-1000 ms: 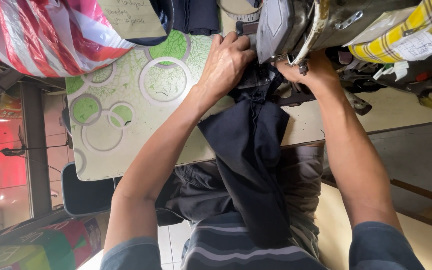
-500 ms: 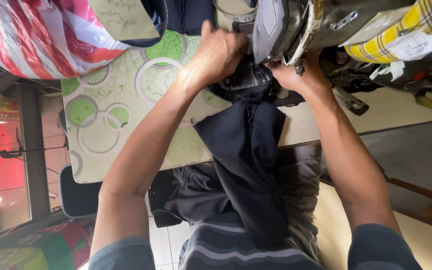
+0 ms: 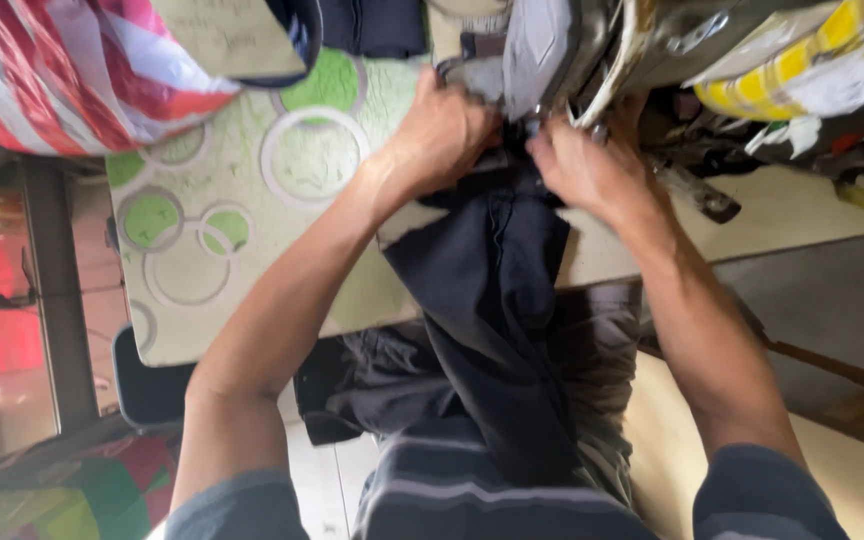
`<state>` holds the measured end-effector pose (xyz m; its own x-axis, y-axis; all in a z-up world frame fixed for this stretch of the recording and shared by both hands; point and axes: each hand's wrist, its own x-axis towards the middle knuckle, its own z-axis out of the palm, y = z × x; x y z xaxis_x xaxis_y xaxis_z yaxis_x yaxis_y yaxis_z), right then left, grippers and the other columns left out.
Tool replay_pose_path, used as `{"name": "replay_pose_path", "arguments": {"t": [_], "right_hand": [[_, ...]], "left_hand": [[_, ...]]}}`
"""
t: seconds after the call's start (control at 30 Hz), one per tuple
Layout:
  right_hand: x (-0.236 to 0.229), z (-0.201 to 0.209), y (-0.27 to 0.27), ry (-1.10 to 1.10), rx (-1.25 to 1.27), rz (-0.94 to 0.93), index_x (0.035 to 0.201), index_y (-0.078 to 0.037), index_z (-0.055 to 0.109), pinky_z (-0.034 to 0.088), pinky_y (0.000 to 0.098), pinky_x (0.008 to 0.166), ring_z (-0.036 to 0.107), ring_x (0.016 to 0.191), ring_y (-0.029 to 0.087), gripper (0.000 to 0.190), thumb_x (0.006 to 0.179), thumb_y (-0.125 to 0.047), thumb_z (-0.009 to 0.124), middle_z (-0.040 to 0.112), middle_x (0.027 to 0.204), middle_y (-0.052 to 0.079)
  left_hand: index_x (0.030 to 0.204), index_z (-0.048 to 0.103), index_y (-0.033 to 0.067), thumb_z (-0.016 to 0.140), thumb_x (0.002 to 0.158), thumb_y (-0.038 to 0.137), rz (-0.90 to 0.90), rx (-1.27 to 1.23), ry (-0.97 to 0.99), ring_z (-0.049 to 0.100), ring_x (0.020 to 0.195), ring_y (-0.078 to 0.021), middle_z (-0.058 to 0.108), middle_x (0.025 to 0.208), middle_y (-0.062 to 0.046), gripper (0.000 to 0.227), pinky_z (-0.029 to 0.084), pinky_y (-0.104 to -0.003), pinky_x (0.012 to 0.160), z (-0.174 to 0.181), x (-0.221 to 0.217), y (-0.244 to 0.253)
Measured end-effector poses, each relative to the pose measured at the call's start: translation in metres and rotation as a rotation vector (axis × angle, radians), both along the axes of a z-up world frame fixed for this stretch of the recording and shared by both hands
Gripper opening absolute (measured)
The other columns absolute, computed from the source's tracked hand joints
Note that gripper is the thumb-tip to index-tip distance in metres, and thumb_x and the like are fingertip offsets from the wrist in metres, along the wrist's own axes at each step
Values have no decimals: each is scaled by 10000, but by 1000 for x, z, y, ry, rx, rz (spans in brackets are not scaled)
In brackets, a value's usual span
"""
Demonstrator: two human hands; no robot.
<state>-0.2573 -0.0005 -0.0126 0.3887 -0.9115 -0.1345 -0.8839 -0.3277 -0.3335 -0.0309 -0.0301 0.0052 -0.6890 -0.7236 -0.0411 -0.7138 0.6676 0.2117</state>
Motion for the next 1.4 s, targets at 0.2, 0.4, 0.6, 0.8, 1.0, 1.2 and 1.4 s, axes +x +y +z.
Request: {"name": "replay_pose_path", "arguments": {"t": [0.2, 0.4, 0.6, 0.8, 1.0, 1.2, 1.4], "right_hand": [[19, 83, 32, 74, 291, -88, 747, -57, 561, 439, 489, 574, 627, 572, 331, 409, 1068, -311, 567, 583, 595, 121], [-14, 76, 72, -397, -86, 21, 915, 10, 745, 645, 356, 616, 636, 1098, 298, 126, 977, -101, 743, 672, 1120, 165], [-22, 93, 107, -805, -52, -4, 887, 71, 626, 446, 280, 628, 533, 764, 195, 180, 1066, 52, 634, 600, 877, 147], [-35, 86, 135, -781, 10, -173, 906, 43, 653, 440, 280, 741, 556, 848, 159, 179, 1072, -21, 632, 630, 911, 83], [-19, 97, 167, -842, 76, -168, 993, -14, 595, 425, 222, 731, 510, 846, 93, 223, 1154, -169, 583, 565, 927, 19], [-6, 131, 204, -641, -299, 112, 1072, 108, 690, 527, 325, 758, 618, 789, 229, 150, 1055, -16, 774, 645, 1097, 220], [17, 145, 220, -495, -298, 534, 1220, 69, 675, 635, 380, 966, 692, 1109, 328, 409, 910, -171, 792, 620, 1270, 234]], "left_hand": [[797, 627, 146, 651, 1008, 262, 2, -104, 51, 606, 801, -289, 647, 736, -35, 242, 307, -449, 862, 32, 12, 39], [742, 686, 150, 601, 1019, 526, 239, -333, 447, 539, 675, -145, 594, 630, 34, 475, 481, -377, 764, 42, 20, 114], [903, 516, 129, 730, 858, 194, 111, -181, 472, 477, 842, -253, 546, 785, -5, 229, 282, -426, 762, 46, 7, 146], [1000, 580, 51, 613, 1055, 5, -156, -514, 582, 528, 851, -267, 627, 953, -116, 79, 358, -356, 713, 94, 19, 214], [1385, 518, -72, 533, 1115, 16, -53, -462, 445, 597, 899, -261, 634, 1004, -112, 284, 446, -387, 812, 85, 19, 276], [1090, 644, 50, 669, 1026, -10, 226, -408, 610, 484, 789, -235, 559, 903, -54, 91, 352, -366, 730, 90, 16, 287], [1100, 655, 73, 575, 1060, 26, 149, -421, 684, 523, 854, -263, 558, 1000, -77, 101, 389, -392, 755, 110, 15, 290]]}}
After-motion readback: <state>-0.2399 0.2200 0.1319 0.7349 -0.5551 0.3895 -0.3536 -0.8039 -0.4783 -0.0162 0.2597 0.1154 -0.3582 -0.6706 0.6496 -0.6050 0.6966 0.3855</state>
